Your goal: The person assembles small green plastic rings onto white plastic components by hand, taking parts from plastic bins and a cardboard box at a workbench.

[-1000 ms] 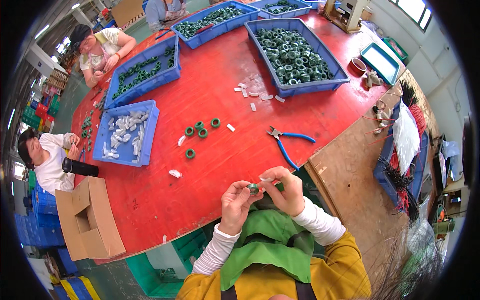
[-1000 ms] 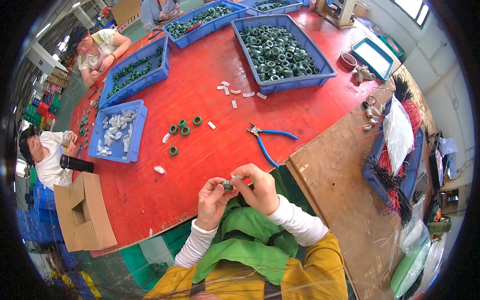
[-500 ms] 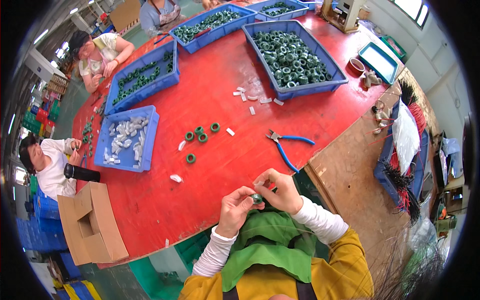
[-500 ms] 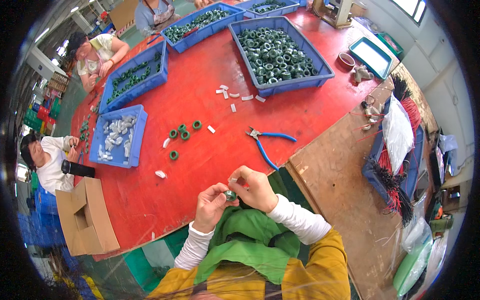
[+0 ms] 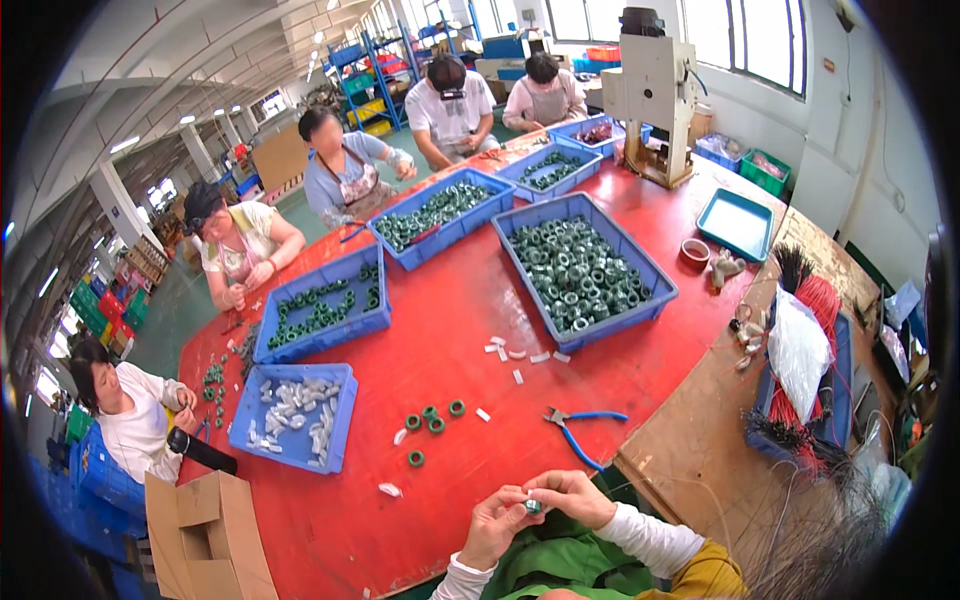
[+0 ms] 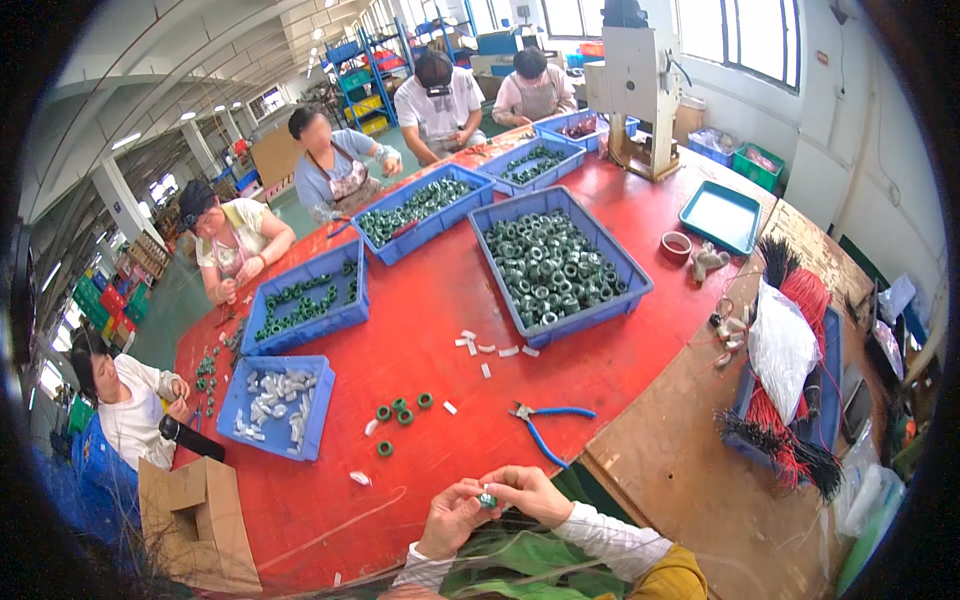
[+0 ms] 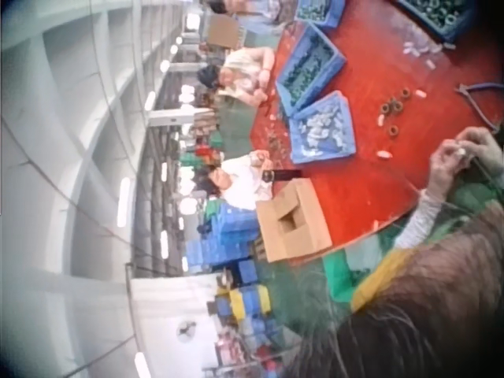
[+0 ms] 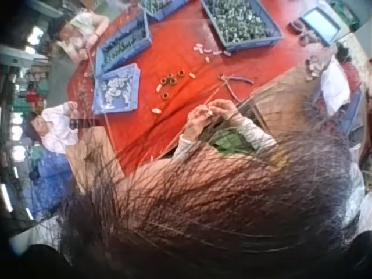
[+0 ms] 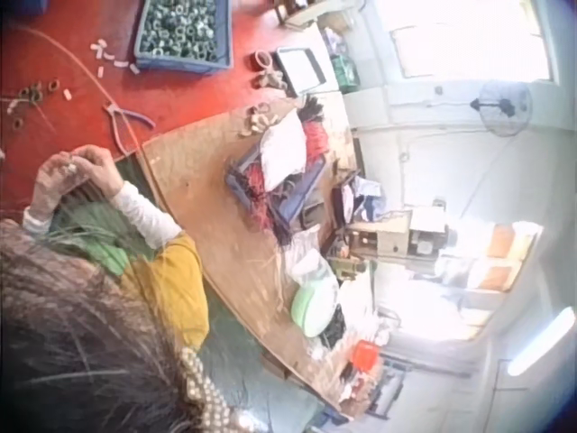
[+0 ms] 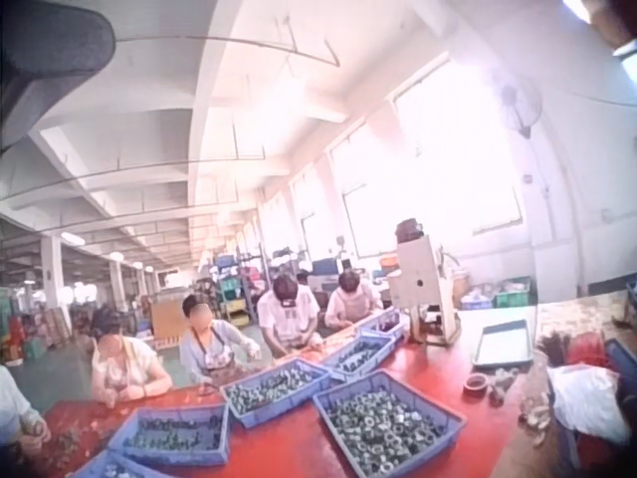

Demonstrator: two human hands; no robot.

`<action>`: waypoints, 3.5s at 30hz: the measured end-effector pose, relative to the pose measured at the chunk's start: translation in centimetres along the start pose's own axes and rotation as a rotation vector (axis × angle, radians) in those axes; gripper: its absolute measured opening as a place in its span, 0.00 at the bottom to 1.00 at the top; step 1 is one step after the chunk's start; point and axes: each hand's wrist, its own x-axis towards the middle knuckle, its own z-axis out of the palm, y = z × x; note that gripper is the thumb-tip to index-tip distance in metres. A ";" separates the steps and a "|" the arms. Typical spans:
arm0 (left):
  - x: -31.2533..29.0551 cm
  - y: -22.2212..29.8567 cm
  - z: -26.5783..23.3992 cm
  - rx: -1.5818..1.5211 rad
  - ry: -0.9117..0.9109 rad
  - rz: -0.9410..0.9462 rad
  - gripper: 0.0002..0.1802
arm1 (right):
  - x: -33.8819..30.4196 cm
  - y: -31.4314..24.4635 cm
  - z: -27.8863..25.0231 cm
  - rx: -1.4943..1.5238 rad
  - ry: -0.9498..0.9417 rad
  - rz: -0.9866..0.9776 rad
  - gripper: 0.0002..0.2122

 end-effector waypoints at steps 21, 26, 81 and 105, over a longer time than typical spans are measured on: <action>6.5 3.1 -1.0 0.130 0.080 -0.138 0.12 | 4.7 -2.2 -1.7 -0.444 0.151 -0.346 0.14; 8.0 3.1 -0.9 0.074 0.147 -0.095 0.12 | 5.7 -3.2 -2.2 -0.667 0.331 -0.320 0.10; 5.9 4.4 2.1 -0.204 0.233 0.159 0.07 | 4.9 -8.5 0.4 -0.770 0.023 -0.869 0.08; 5.4 4.4 1.6 -0.033 0.079 0.053 0.10 | 7.1 -5.6 -1.3 -0.886 0.176 -0.657 0.06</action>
